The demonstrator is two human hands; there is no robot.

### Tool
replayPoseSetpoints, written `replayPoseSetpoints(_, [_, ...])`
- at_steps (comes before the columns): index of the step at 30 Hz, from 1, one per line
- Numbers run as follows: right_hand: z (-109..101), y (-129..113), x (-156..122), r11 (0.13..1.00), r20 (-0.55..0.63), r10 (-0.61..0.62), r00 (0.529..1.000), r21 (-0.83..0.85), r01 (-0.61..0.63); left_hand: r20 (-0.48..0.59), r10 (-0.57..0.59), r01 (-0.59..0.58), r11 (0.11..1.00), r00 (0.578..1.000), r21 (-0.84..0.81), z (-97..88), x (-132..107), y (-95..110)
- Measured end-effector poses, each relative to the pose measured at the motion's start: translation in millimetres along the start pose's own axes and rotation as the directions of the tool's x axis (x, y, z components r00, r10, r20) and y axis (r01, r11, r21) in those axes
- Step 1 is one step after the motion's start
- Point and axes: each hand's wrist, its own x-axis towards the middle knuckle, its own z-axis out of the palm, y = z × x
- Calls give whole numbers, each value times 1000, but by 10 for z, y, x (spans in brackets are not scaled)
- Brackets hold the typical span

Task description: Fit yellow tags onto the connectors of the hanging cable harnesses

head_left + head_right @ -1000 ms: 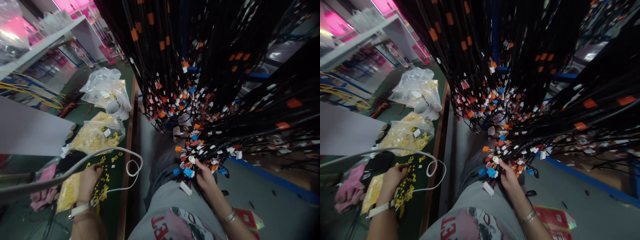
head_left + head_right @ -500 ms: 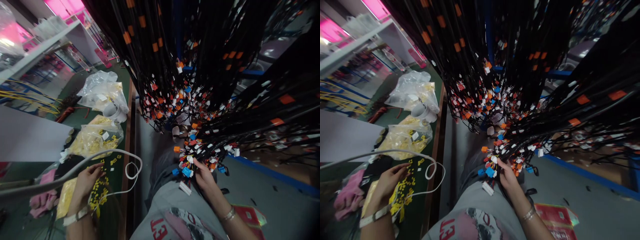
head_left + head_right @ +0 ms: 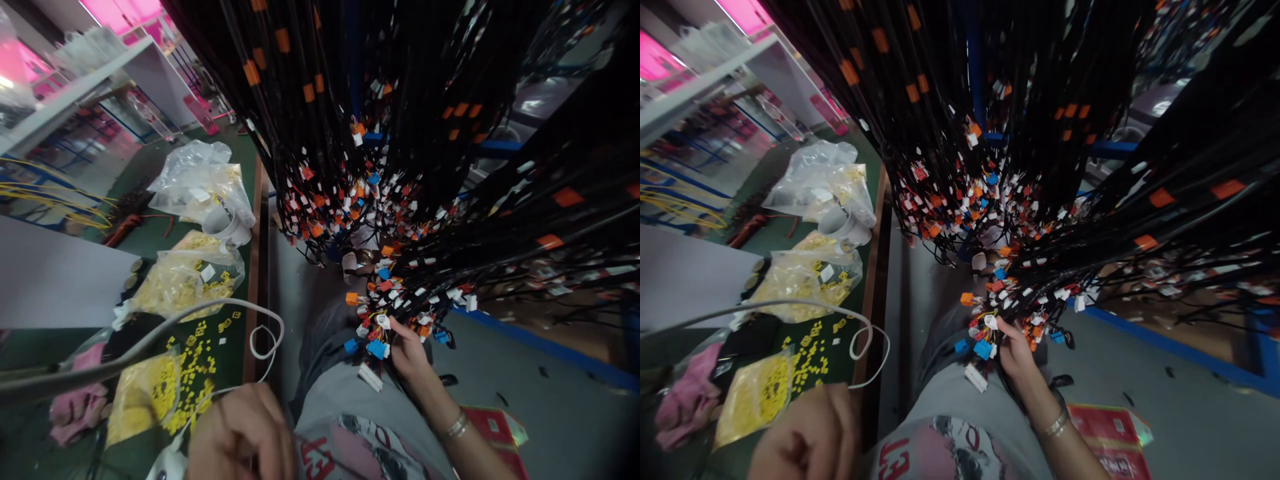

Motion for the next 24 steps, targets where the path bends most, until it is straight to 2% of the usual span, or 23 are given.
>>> replayPoseSetpoints(2, [-16, 4, -2, 1000, -10, 28, 1000, 3, -28, 174, 9, 16, 989, 985, -146, 94, 228, -15])
replayPoseSetpoints(5, [-29, 3, -14, 999, -10, 50, 999, 3, -50, 255, -44, 141, 916, 966, -375, 188, 548, -40])
replayPoseSetpoints(7, [-26, -3, -26, 999, 7, 50, 999, 1, -50, 244, -60, 176, 855, 968, -487, 234, 743, -60])
replayPoseSetpoints(10, [-16, -15, -46, 999, 44, 45, 998, -20, -44, 106, -54, 102, 846, 993, -523, 275, 1011, -100])
replayPoseSetpoints(13, [-18, -21, -54, 999, 54, 30, 998, -27, -29, -62, -79, 46, 907, 995, -419, 276, 1234, -150])
replayPoseSetpoints(15, [-29, -17, -49, 999, 60, 28, 998, -29, -26, -132, -80, 36, 951, 988, -307, 257, 1351, -193])
replayPoseSetpoints(18, [-51, -5, -29, 999, 71, 22, 997, -31, -20, -216, 22, -40, 996, 976, -77, 219, 1489, -278])
replayPoseSetpoints(21, [-59, 4, -12, 1000, 71, -10, 997, -17, 11, -303, 153, -110, 982, 941, 157, 192, 1594, -377])
replayPoseSetpoints(24, [-57, 3, -4, 1000, 54, -22, 998, -8, 22, -328, 110, -47, 979, 938, 196, 187, 1667, -457])
